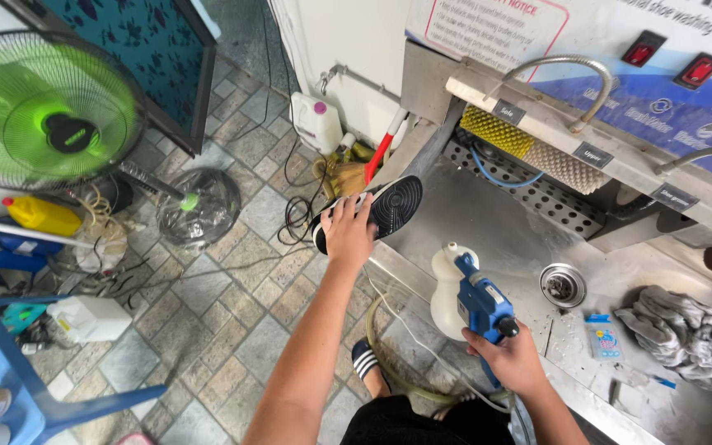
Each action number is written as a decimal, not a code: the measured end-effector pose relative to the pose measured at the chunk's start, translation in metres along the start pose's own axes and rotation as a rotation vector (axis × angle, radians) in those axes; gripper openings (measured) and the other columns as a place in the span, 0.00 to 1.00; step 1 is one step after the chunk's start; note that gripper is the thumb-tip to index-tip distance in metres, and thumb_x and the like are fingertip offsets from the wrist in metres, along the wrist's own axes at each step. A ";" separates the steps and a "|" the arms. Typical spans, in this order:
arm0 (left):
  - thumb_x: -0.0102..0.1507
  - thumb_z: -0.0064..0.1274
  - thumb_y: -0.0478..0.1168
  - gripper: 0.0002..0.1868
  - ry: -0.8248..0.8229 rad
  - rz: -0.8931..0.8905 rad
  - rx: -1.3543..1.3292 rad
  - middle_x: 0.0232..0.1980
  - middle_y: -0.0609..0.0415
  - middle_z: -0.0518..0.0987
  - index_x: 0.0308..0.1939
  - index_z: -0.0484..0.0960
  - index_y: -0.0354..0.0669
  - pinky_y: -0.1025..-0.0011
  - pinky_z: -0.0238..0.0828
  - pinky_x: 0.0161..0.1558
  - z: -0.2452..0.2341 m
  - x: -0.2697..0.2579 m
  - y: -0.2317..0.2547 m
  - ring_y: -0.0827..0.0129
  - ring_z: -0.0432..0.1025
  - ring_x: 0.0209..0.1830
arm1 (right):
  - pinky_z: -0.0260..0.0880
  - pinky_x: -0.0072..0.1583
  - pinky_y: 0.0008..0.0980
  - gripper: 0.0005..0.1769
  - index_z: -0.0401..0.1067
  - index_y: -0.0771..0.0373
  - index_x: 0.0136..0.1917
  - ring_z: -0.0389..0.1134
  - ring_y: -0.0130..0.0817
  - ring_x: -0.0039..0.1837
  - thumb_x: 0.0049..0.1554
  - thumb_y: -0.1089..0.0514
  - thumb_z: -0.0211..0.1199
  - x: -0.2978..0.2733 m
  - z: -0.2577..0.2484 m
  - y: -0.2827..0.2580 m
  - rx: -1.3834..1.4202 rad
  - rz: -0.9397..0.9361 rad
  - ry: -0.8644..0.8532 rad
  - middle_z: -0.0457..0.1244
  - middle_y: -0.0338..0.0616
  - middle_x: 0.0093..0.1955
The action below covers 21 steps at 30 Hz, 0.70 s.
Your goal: The person rinses a black sneaker under a faucet, sprays the sole with a handheld sprayer, scrubs the sole with a brush, and rinses again. The person handles the sneaker and cleaning tools throughout the process.
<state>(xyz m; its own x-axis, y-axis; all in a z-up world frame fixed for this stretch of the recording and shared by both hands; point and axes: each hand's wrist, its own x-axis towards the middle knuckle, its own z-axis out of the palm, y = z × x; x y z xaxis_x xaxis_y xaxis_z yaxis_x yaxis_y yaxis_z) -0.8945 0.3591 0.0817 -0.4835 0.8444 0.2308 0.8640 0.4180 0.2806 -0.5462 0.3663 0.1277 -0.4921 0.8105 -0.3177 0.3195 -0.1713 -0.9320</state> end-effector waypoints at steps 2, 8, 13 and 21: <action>0.43 0.73 0.48 0.56 -0.148 -0.028 0.058 0.74 0.52 0.63 0.74 0.60 0.57 0.43 0.47 0.67 -0.013 -0.007 0.003 0.54 0.56 0.74 | 0.75 0.40 0.33 0.12 0.76 0.73 0.46 0.72 0.31 0.36 0.50 0.63 0.71 0.003 0.004 -0.009 -0.036 0.025 0.004 0.70 0.46 0.35; 0.44 0.74 0.46 0.60 -0.061 -0.006 0.230 0.78 0.53 0.61 0.77 0.57 0.61 0.45 0.52 0.65 -0.006 -0.007 0.012 0.53 0.56 0.74 | 0.70 0.38 0.32 0.13 0.74 0.74 0.46 0.71 0.31 0.35 0.52 0.62 0.70 0.019 -0.010 -0.019 -0.084 0.023 -0.087 0.69 0.46 0.33; 0.52 0.71 0.38 0.54 0.275 0.046 0.422 0.79 0.64 0.63 0.78 0.60 0.69 0.52 0.53 0.68 0.006 0.000 0.006 0.63 0.58 0.77 | 0.70 0.37 0.33 0.12 0.74 0.73 0.47 0.71 0.33 0.33 0.52 0.62 0.69 0.036 -0.021 -0.021 -0.038 0.017 -0.103 0.69 0.46 0.33; 0.45 0.73 0.38 0.58 0.047 -0.038 0.103 0.78 0.59 0.62 0.76 0.60 0.67 0.48 0.49 0.68 0.001 0.007 0.001 0.59 0.58 0.75 | 0.71 0.37 0.33 0.13 0.75 0.73 0.45 0.72 0.32 0.33 0.51 0.60 0.69 0.032 -0.027 -0.027 -0.106 0.025 -0.129 0.70 0.46 0.32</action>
<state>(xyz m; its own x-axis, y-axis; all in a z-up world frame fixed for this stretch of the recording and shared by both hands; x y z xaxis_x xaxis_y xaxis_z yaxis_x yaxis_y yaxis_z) -0.8968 0.3658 0.0822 -0.5199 0.8117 0.2661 0.8538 0.4833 0.1937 -0.5490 0.4118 0.1479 -0.5803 0.7272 -0.3667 0.4136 -0.1247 -0.9019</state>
